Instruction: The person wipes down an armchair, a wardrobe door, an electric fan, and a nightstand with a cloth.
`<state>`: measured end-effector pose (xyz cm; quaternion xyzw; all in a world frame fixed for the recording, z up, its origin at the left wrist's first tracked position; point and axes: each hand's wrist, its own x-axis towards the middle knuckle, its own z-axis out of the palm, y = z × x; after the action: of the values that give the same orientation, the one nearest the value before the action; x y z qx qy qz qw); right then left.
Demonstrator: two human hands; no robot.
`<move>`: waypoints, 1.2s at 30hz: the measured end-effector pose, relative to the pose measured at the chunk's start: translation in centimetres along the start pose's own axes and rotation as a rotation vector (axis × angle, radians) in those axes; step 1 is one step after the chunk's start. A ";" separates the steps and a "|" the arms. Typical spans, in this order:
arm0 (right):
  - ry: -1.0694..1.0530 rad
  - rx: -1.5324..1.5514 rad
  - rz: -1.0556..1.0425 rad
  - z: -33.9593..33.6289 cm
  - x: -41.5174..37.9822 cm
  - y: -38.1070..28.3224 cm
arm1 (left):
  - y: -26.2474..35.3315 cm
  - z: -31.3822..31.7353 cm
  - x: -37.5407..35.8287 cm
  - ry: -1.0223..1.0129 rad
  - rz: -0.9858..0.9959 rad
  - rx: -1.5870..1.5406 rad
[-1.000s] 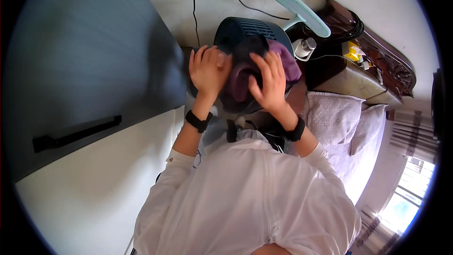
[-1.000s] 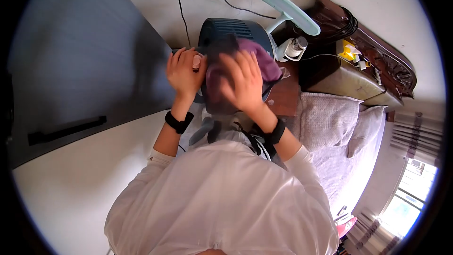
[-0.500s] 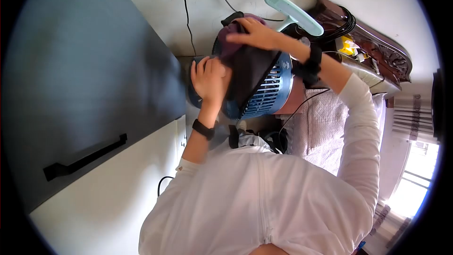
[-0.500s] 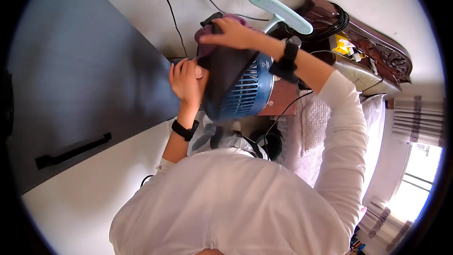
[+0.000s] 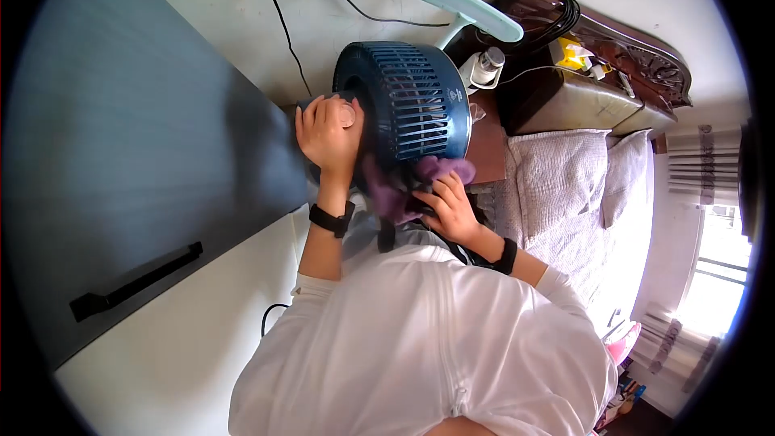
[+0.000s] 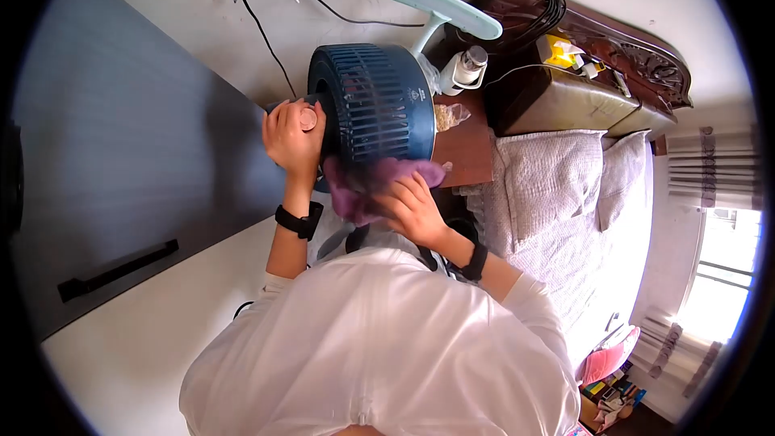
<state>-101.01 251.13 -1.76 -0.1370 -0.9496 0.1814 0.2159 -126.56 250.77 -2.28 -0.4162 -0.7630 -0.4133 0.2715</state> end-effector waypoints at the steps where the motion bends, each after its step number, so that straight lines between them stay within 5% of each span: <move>1: 0.032 0.000 0.021 0.4 -0.4 0.2 | 0.0 -0.2 -0.2 -0.001 0.010 0.003; 6: 0.163 0.036 0.213 -1.7 6.5 2.0 | -0.2 -0.7 -0.6 0.002 0.018 0.019; 11: 0.170 -0.008 0.165 -3.5 14.6 9.5 | 0.2 -1.3 -0.9 -0.025 -0.034 -0.010; 15: -0.412 0.176 0.322 -2.2 20.8 19.3 | 0.4 -1.2 -1.9 -0.033 0.017 0.012; 18: -0.323 0.152 0.105 -0.6 22.2 21.9 | 0.7 -1.6 -1.6 -0.087 0.020 0.047; 19: -0.306 0.135 0.187 -1.4 22.3 20.3 | 0.3 -1.5 -1.3 -0.082 0.020 0.042; 21: -0.274 0.108 0.351 -2.7 21.3 16.8 | -0.2 -1.1 -1.0 -0.063 0.007 0.027; 26: 0.268 -0.003 0.141 -3.0 12.4 11.8 | 0.1 -1.0 -1.8 -0.059 -0.002 0.033; 28: 0.305 -0.064 0.174 -3.4 8.0 8.1 | 0.4 -1.0 -1.9 -0.041 0.010 0.047; 36: -0.024 -0.100 0.067 -1.4 -4.3 2.2 | 0.5 -1.2 -1.8 -0.048 0.011 0.035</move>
<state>-96.19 252.07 -3.07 -0.1771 -0.9549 0.1426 0.1910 -125.11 249.14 -2.81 -0.4253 -0.7742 -0.3882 0.2627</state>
